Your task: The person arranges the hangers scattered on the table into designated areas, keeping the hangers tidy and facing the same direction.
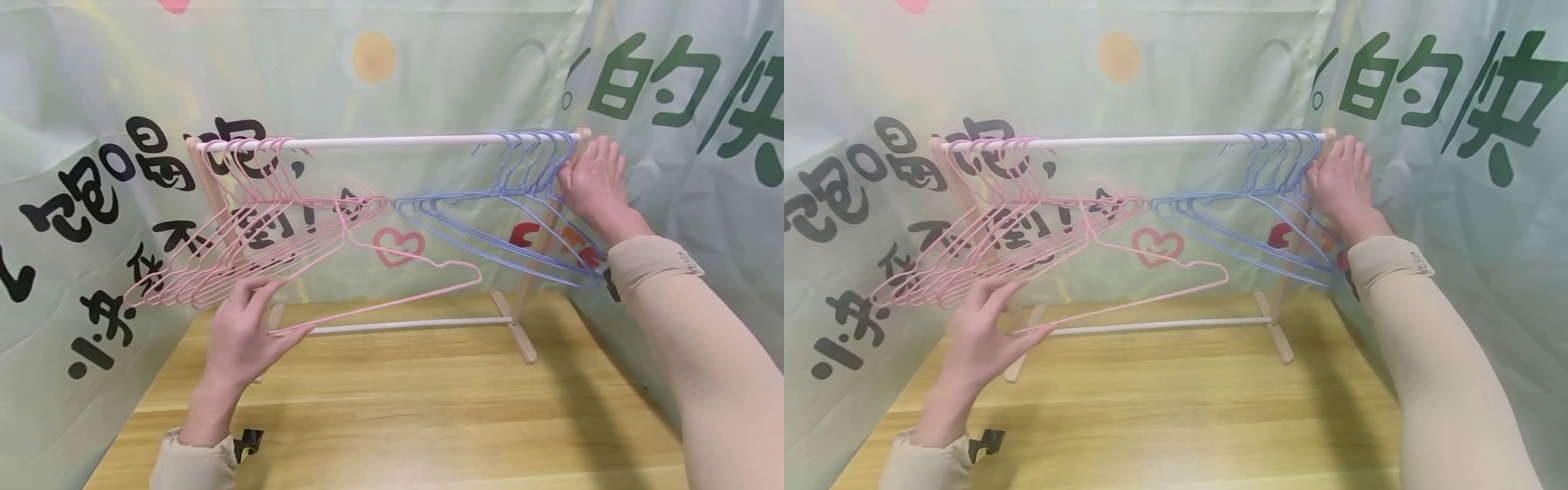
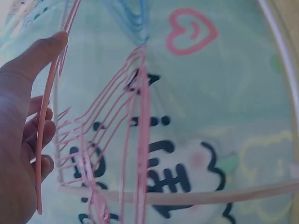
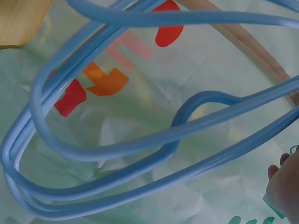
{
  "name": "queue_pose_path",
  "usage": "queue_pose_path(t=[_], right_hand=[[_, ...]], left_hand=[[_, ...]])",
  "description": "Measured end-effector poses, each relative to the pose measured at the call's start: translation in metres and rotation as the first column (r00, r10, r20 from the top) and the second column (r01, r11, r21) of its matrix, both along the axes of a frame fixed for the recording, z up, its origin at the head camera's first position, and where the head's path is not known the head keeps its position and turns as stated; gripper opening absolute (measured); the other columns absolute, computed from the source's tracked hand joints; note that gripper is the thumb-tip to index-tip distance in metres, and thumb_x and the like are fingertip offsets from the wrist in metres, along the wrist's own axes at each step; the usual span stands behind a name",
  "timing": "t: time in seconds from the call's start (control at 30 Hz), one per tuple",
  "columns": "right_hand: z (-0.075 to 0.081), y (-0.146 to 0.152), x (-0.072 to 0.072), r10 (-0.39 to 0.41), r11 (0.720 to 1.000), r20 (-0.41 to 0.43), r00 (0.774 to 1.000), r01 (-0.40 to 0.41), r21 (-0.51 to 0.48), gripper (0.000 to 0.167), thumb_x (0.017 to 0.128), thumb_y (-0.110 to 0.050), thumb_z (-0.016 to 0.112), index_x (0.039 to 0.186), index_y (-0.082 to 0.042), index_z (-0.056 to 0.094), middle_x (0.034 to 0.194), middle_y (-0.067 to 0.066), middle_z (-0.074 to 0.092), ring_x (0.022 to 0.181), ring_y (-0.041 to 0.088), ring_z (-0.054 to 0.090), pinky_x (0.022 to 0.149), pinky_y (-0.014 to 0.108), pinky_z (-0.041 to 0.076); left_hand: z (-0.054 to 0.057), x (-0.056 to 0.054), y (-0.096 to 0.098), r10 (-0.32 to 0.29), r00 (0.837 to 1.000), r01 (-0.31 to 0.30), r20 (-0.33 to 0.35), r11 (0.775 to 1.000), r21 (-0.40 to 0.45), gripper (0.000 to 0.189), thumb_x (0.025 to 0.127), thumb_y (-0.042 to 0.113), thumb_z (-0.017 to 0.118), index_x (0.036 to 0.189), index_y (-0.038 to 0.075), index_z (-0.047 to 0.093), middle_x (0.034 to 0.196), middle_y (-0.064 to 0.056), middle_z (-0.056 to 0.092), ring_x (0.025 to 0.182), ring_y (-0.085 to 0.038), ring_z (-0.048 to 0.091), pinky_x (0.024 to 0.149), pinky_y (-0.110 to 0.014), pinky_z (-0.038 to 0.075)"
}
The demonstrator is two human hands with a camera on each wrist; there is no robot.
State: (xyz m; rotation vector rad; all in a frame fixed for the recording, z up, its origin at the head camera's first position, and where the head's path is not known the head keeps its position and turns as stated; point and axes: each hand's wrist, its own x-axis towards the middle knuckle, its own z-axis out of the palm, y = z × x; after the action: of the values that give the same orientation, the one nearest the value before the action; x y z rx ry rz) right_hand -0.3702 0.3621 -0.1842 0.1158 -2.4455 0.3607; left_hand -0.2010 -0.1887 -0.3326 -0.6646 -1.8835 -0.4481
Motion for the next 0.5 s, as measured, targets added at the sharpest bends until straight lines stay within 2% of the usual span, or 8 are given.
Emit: queue_pose_path(t=[0.13, 0.23, 0.37, 0.5], right_hand=[[-0.002, 0.002, -0.001, -0.003, 1.0, 0.007, 1.0, 0.003, 0.005, 0.036, 0.101, -0.022, 0.036, 0.114, 0.012, 0.034, 0.105, 0.025, 0.028, 0.101, 0.044, 0.027, 0.09, 0.059, 0.024], [-0.002, 0.003, -0.001, -0.005, 1.0, 0.005, 1.0, 0.005, 0.005, 0.037, 0.101, -0.023, 0.036, 0.113, 0.012, 0.034, 0.105, 0.025, 0.028, 0.101, 0.044, 0.027, 0.09, 0.059, 0.024], [-0.001, 0.003, -0.001, -0.004, 1.0, -0.011, 1.0, 0.004, -0.002, 0.037, 0.101, -0.023, 0.036, 0.114, 0.012, 0.035, 0.105, 0.025, 0.028, 0.101, 0.044, 0.027, 0.09, 0.059, 0.025], [0.0, 0.002, -0.002, -0.007, 1.0, -0.005, 1.0, 0.007, -0.004, 0.037, 0.101, -0.023, 0.036, 0.115, 0.012, 0.035, 0.104, 0.025, 0.029, 0.1, 0.044, 0.028, 0.089, 0.058, 0.025]], left_hand=[[0.014, 0.001, -0.004, 0.036, 0.995, -0.031, -0.089, 0.998, 0.057, 0.08, 0.087, 0.07, 0.069, 0.125, -0.001, 0.069, 0.109, -0.026, 0.062, 0.079, -0.037, 0.06, 0.065, -0.047, 0.047], [0.024, 0.001, -0.006, 0.083, 0.985, -0.068, -0.152, 0.993, 0.101, 0.083, 0.087, 0.072, 0.068, 0.124, -0.002, 0.069, 0.107, -0.027, 0.062, 0.08, -0.039, 0.059, 0.064, -0.048, 0.047], [0.037, 0.0, -0.006, 0.172, 0.96, -0.137, -0.222, 0.977, 0.164, 0.082, 0.086, 0.072, 0.068, 0.123, -0.001, 0.07, 0.107, -0.028, 0.062, 0.085, -0.044, 0.061, 0.067, -0.055, 0.048], [0.045, -0.001, -0.008, 0.258, 0.931, -0.206, -0.257, 0.955, 0.213, 0.079, 0.087, 0.072, 0.067, 0.123, 0.002, 0.071, 0.106, -0.027, 0.062, 0.089, -0.046, 0.06, 0.067, -0.057, 0.044]])
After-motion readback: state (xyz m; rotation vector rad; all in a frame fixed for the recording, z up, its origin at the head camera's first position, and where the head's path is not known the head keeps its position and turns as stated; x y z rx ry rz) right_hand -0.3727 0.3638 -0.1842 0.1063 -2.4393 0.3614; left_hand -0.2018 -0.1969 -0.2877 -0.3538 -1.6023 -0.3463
